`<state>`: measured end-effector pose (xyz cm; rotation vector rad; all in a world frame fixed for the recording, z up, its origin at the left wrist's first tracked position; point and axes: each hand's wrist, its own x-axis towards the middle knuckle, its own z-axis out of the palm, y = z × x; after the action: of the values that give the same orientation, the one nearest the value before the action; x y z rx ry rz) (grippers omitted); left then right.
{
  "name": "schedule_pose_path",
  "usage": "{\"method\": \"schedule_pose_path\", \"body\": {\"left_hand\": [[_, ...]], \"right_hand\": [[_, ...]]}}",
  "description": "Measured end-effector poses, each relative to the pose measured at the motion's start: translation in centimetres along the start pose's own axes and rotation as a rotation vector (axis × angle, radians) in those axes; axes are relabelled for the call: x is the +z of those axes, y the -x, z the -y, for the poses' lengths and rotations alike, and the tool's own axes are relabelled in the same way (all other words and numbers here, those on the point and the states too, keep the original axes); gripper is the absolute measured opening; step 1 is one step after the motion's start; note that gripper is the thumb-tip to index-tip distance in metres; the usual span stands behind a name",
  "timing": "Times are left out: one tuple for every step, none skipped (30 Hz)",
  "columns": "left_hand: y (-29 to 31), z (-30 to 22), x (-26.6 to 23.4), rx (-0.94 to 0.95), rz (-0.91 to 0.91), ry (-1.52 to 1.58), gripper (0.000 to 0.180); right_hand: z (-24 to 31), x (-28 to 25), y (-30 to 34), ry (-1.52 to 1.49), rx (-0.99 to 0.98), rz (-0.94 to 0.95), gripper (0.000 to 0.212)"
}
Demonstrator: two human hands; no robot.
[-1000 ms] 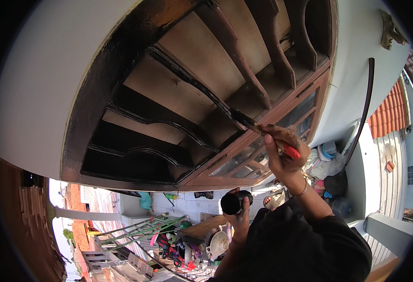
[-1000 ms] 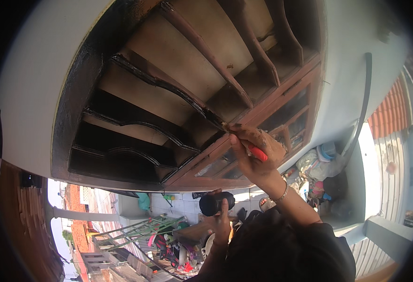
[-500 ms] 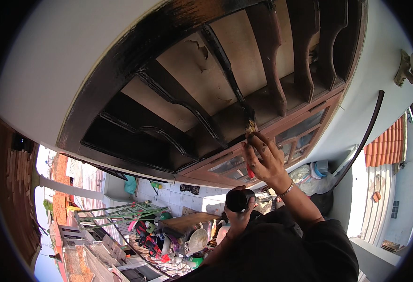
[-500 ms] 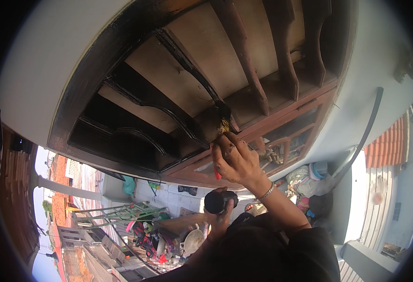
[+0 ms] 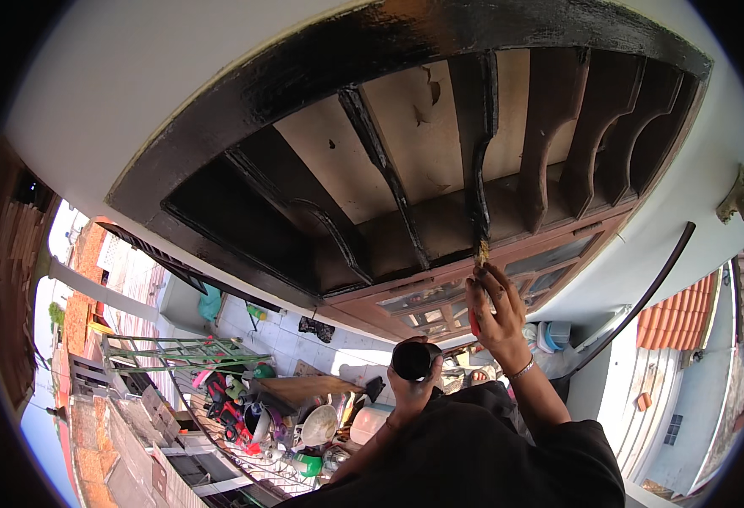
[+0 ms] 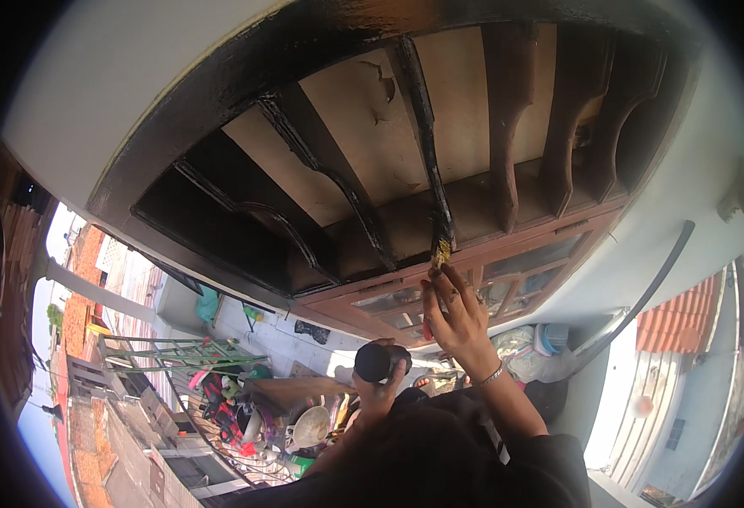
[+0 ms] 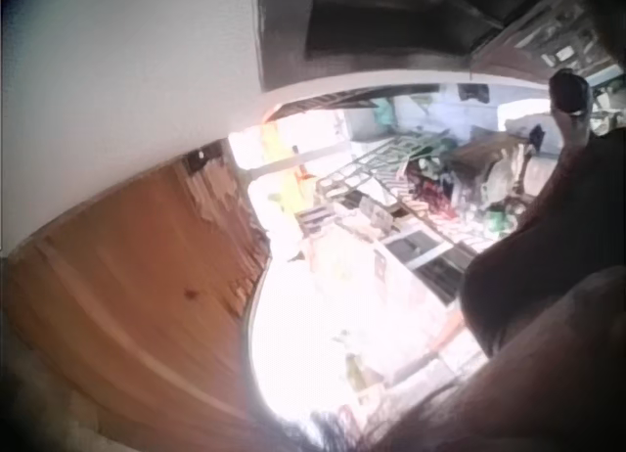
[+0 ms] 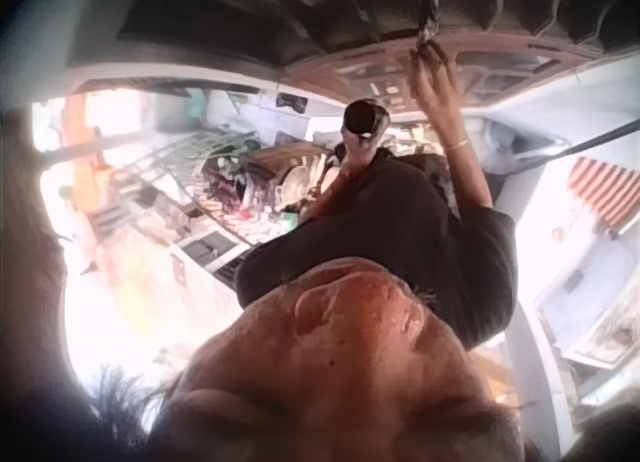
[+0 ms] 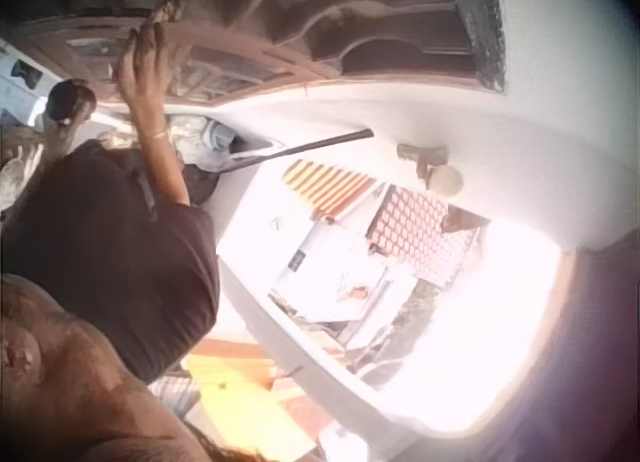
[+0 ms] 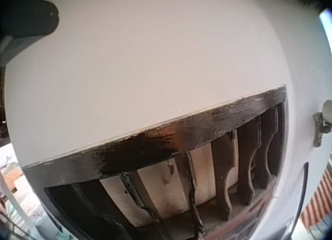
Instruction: The person paints the underside of a wooden balcony ceiling with black paint using a brush. They repeatedly dip the brush into a paint can held in the other hand and apply paint to the wooden beams and panels.
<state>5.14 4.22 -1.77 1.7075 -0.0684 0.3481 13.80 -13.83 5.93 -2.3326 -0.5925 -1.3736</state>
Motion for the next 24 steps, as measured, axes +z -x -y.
{"method": "schedule_pose_path", "body": {"left_hand": [[-0.1,-0.6,-0.5,-0.051,0.027,-0.01,0.042],[-0.2,-0.1,-0.4,-0.016,-0.005,-0.015,0.042],[-0.1,0.3,-0.5,-0.029,-0.028,-0.018,0.042],[-0.2,0.7,-0.7,-0.042,-0.052,-0.021,0.042],[-0.4,0.8,-0.7,-0.024,-0.042,-0.025,0.041],[-0.5,0.7,-0.7,-0.067,-0.025,-0.02,0.04],[-0.6,0.3,-0.2,-0.062,-0.045,0.012,0.04],[-0.9,-0.2,0.0,-0.044,-0.06,0.044,0.04],[-1.1,-0.5,-0.3,-0.033,-0.059,0.032,0.041],[-1.1,-0.7,-0.5,-0.023,-0.057,0.022,0.042],[-1.3,-0.7,-0.7,-0.005,-0.066,0.011,0.043],[-1.1,-0.7,-0.5,-0.018,-0.095,0.043,0.044],[-1.6,-0.3,-0.7,0.003,-0.096,0.027,0.044],[-1.2,0.4,-1.0,0.003,-0.101,0.013,0.043],[-1.1,0.8,-1.1,-0.042,-0.093,0.01,0.043],[-0.9,0.9,-1.0,-0.082,-0.08,0.029,0.043],[-1.0,0.8,-1.2,-0.09,-0.065,0.045,0.041],[-0.9,0.6,-1.3,-0.097,-0.05,0.061,0.039],[-0.7,0.0,-1.1,-0.121,-0.044,0.105,0.039],[-0.9,-0.7,-1.2,-0.136,-0.033,0.148,0.038],[-1.3,-1.0,-1.1,-0.147,-0.021,0.191,0.038],[-1.7,-0.7,-1.3,-0.065,-0.027,0.1,0.039],[-2.0,-0.2,-1.3,0.014,-0.031,0.024,0.04],[-2.0,-0.1,-1.1,0.082,-0.047,-0.062,0.041]], "right_hand": [[0.2,0.2,1.0,-0.013,0.01,0.003,0.033],[0.5,0.3,1.1,-0.028,0.017,-0.05,0.036],[0.9,0.1,0.2,-0.04,0.012,-0.073,0.037],[1.3,-0.3,-0.8,-0.054,0.008,-0.096,0.038],[1.2,-0.6,-2.1,-0.03,-0.026,-0.12,0.037],[0.9,-0.4,-3.6,-0.006,-0.049,-0.15,0.036],[0.7,-0.4,-4.3,0.019,-0.072,-0.181,0.036],[0.5,-0.4,-4.2,0.03,-0.043,-0.15,0.035],[0.3,0.0,-3.6,0.034,-0.005,-0.129,0.035],[0.3,0.4,-2.8,0.039,0.033,-0.107,0.035],[0.7,0.8,-2.0,-0.005,0.024,-0.15,0.027],[1.1,0.4,-1.0,0.027,0.027,-0.107,0.025],[1.3,0.3,-1.2,0.013,0.013,-0.119,0.028],[1.5,-0.3,-1.3,-0.004,0.002,-0.109,0.031],[1.4,-0.7,-2.0,0.011,-0.008,-0.134,0.031],[1.1,-0.7,-3.2,0.025,-0.02,-0.16,0.031],[0.8,-0.5,-3.9,0.036,-0.023,-0.206,0.031],[0.5,-0.5,-3.6,0.027,0.014,-0.169,0.031],[0.1,-0.4,-2.9,0.02,0.052,-0.132,0.031],[-0.2,0.0,-2.4,0.017,0.09,-0.105,0.031],[-0.2,-0.3,-1.0,0.002,0.123,-0.067,0.027],[0.0,-0.6,0.6,0.004,0.161,-0.096,0.025],[0.0,-1.2,2.3,0.018,0.191,-0.118,0.023],[-0.1,-1.6,3.0,0.017,0.223,-0.132,0.021]]}}
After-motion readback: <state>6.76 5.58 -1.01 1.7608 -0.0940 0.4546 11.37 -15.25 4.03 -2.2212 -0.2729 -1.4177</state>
